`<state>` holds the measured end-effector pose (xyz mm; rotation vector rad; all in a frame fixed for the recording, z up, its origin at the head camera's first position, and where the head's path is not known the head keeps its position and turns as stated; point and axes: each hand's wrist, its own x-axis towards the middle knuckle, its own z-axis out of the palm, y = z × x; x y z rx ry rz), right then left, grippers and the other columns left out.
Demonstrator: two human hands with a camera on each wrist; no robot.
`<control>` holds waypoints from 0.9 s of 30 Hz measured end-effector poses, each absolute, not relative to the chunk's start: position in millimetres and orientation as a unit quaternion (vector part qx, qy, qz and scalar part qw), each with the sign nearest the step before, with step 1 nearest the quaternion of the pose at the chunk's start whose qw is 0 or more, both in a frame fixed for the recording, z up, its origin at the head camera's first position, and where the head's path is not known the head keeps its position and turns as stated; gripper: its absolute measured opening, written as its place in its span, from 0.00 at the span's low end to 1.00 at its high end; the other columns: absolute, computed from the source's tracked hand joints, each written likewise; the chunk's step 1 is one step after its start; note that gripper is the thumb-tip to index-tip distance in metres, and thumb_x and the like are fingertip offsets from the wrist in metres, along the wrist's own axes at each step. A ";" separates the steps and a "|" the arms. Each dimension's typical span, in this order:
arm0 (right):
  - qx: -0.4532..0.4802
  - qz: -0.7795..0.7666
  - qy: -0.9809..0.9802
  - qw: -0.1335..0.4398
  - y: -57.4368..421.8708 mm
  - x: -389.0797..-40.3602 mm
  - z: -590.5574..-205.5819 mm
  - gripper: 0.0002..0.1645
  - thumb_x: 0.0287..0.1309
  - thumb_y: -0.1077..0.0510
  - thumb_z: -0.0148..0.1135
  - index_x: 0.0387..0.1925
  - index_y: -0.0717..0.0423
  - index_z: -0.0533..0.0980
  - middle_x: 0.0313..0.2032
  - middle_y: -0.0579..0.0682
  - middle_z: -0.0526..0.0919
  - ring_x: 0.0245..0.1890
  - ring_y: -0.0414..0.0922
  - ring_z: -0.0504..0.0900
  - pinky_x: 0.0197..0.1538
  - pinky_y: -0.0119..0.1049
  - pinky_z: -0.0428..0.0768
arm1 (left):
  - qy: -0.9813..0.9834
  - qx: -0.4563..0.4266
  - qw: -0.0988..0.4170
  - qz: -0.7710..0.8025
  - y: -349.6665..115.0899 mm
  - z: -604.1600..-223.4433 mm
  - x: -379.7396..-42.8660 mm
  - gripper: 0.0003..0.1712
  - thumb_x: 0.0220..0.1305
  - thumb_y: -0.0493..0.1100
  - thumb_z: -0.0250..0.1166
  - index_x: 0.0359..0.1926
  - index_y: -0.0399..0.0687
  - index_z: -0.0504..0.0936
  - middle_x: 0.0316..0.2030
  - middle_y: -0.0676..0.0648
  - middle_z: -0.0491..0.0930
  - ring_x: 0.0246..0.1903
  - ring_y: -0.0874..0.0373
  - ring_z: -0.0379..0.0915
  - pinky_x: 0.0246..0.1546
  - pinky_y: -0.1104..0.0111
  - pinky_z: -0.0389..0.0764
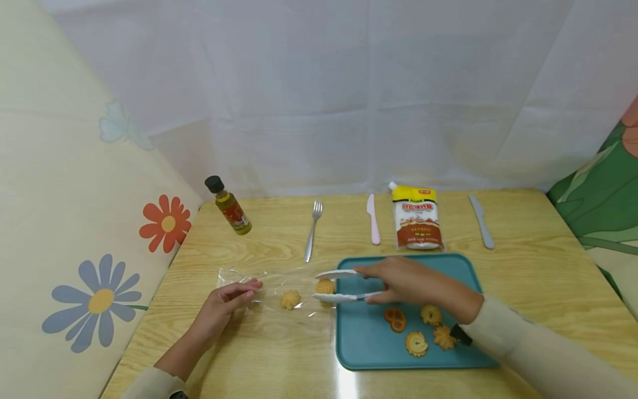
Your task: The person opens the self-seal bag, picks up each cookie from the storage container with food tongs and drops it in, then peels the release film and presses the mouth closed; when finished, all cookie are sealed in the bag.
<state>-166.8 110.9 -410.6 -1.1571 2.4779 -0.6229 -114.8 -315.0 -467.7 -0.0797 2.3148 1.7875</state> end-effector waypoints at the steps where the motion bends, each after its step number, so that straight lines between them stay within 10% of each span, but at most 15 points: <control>1: -0.408 -0.216 0.871 0.167 108.5 -167.4 -410.2 0.40 0.66 0.44 0.70 0.74 0.53 0.70 0.50 0.51 0.88 0.26 0.30 0.76 0.34 0.30 0.79 | 0.787 -0.028 0.108 0.607 -314.9 -467.6 -114.8 0.23 0.73 0.45 0.66 0.59 0.30 0.81 0.58 0.53 0.85 0.59 0.79 0.71 0.58 0.83 0.72; 15: -0.442 -0.208 0.859 0.155 81.5 -175.5 -415.2 0.40 0.67 0.44 0.68 0.74 0.55 0.69 0.56 0.52 0.86 0.29 0.32 0.78 0.46 0.39 0.83 | 0.785 -0.018 0.104 0.611 -314.8 -468.6 -114.7 0.23 0.73 0.43 0.65 0.59 0.29 0.81 0.57 0.54 0.85 0.59 0.79 0.71 0.58 0.83 0.72; 27: -0.450 -0.203 0.855 0.160 59.8 -179.9 -418.5 0.42 0.67 0.43 0.68 0.75 0.57 0.67 0.57 0.51 0.86 0.51 0.46 0.85 0.55 0.41 0.83 | 0.787 -0.008 0.096 0.610 -315.3 -471.2 -115.1 0.22 0.73 0.42 0.65 0.58 0.28 0.81 0.56 0.55 0.85 0.60 0.78 0.71 0.58 0.83 0.73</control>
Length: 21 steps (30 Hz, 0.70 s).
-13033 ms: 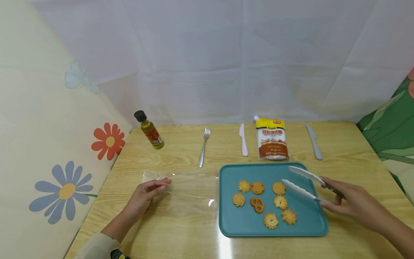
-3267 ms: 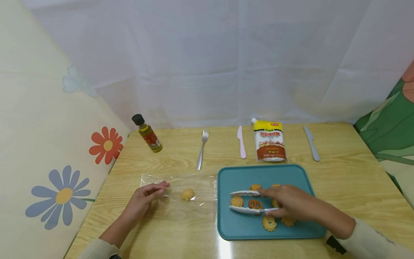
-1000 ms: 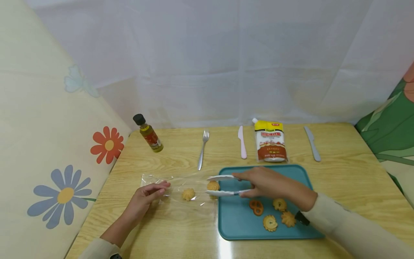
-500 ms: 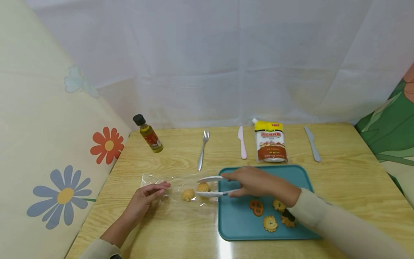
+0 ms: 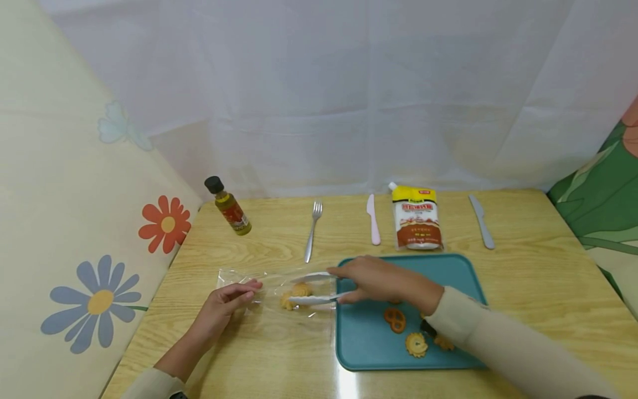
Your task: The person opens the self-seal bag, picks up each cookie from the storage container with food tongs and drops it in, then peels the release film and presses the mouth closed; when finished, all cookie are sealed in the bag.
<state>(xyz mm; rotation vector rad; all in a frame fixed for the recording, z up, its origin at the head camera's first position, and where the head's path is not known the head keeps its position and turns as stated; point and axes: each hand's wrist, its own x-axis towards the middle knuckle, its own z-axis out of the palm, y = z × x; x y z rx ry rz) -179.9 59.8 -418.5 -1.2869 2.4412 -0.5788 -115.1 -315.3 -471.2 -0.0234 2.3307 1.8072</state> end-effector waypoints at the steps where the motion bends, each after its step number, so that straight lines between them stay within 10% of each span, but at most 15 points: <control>1: -0.453 -0.203 0.853 0.158 58.3 -180.3 -418.4 0.42 0.67 0.43 0.68 0.74 0.57 0.68 0.57 0.51 0.86 0.52 0.46 0.86 0.55 0.42 0.83 | 0.787 -0.008 0.096 0.609 -315.2 -471.1 -115.2 0.22 0.73 0.42 0.65 0.58 0.28 0.81 0.56 0.55 0.85 0.60 0.78 0.71 0.58 0.83 0.73; 21: -0.457 -0.172 0.860 0.147 37.7 -184.7 -422.5 0.42 0.66 0.42 0.70 0.74 0.56 0.69 0.54 0.51 0.87 0.53 0.45 0.85 0.57 0.43 0.83 | 0.787 -0.016 0.097 0.609 -313.4 -468.5 -114.4 0.22 0.73 0.42 0.65 0.59 0.28 0.81 0.56 0.56 0.85 0.60 0.78 0.71 0.58 0.83 0.72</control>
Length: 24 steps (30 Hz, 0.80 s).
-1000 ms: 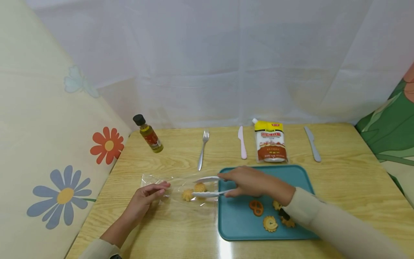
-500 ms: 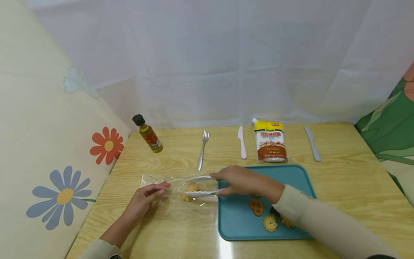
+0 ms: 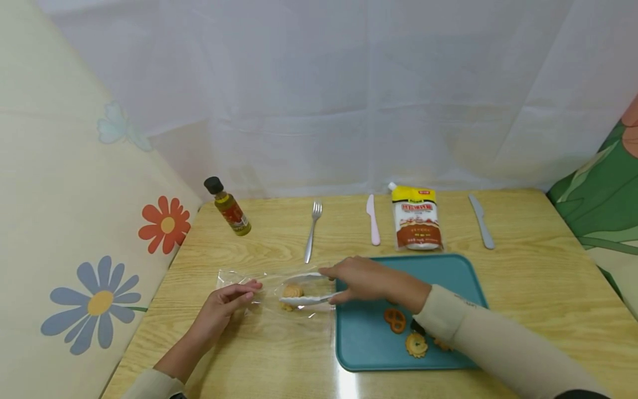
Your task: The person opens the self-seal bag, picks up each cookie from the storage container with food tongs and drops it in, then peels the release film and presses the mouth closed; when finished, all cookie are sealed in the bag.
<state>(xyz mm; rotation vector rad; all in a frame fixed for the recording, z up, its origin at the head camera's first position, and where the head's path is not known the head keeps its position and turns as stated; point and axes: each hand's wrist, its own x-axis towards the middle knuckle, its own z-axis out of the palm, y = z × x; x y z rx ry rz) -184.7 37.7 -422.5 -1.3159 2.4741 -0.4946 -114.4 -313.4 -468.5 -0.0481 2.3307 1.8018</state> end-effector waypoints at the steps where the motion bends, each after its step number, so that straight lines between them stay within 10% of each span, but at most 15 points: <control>1: -0.457 -0.171 0.860 0.148 37.5 -184.4 -422.1 0.42 0.66 0.42 0.70 0.74 0.56 0.69 0.54 0.51 0.87 0.53 0.45 0.85 0.57 0.43 0.83 | 0.787 -0.013 0.097 0.609 -313.5 -468.8 -114.4 0.22 0.73 0.42 0.65 0.58 0.28 0.81 0.56 0.56 0.85 0.60 0.78 0.71 0.58 0.83 0.72; 24: -0.438 -0.178 0.867 0.154 47.6 -180.0 -422.0 0.45 0.66 0.40 0.69 0.76 0.55 0.66 0.61 0.52 0.83 0.57 0.48 0.83 0.60 0.47 0.81 | 0.786 -0.009 0.098 0.610 -314.8 -470.2 -114.8 0.22 0.73 0.41 0.66 0.58 0.27 0.81 0.57 0.55 0.85 0.60 0.78 0.72 0.58 0.83 0.73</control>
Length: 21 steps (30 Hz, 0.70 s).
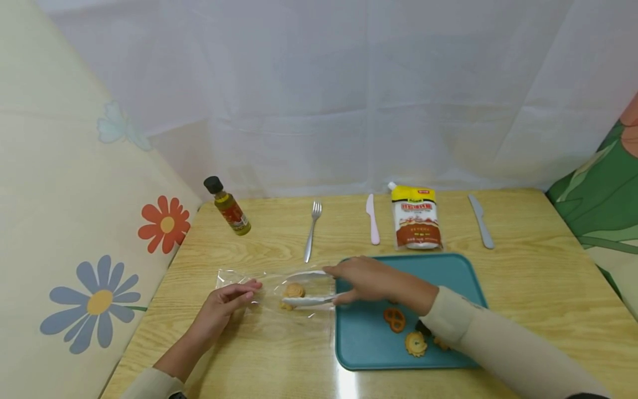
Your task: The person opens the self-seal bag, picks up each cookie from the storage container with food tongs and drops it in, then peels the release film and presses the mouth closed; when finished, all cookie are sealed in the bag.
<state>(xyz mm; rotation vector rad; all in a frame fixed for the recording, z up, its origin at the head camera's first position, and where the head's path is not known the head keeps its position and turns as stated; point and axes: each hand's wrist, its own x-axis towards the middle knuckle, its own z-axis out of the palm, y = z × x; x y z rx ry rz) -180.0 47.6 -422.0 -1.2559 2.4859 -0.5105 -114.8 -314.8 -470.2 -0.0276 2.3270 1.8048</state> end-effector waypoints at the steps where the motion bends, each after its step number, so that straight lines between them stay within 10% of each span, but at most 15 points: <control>1: -0.436 -0.179 0.868 0.157 49.0 -179.4 -422.1 0.45 0.66 0.40 0.69 0.76 0.55 0.66 0.61 0.51 0.83 0.58 0.48 0.83 0.60 0.47 0.81 | 0.786 -0.009 0.098 0.610 -314.8 -470.3 -114.8 0.22 0.72 0.41 0.66 0.58 0.27 0.81 0.57 0.56 0.85 0.60 0.78 0.72 0.58 0.83 0.73; 16: -0.419 -0.193 0.871 0.167 74.8 -165.5 -418.8 0.45 0.66 0.41 0.69 0.76 0.56 0.65 0.67 0.54 0.78 0.64 0.50 0.79 0.64 0.49 0.78 | 0.787 -0.013 0.093 0.610 -313.6 -470.5 -114.3 0.22 0.72 0.41 0.66 0.58 0.27 0.81 0.56 0.55 0.86 0.59 0.78 0.72 0.58 0.84 0.72; 21: -0.418 -0.194 0.874 0.153 85.8 -160.0 -417.0 0.44 0.65 0.43 0.71 0.74 0.58 0.68 0.61 0.54 0.82 0.48 0.43 0.84 0.56 0.46 0.83 | 0.787 -0.017 0.094 0.609 -313.6 -470.0 -114.1 0.22 0.72 0.42 0.67 0.59 0.28 0.81 0.58 0.53 0.85 0.60 0.78 0.71 0.58 0.83 0.72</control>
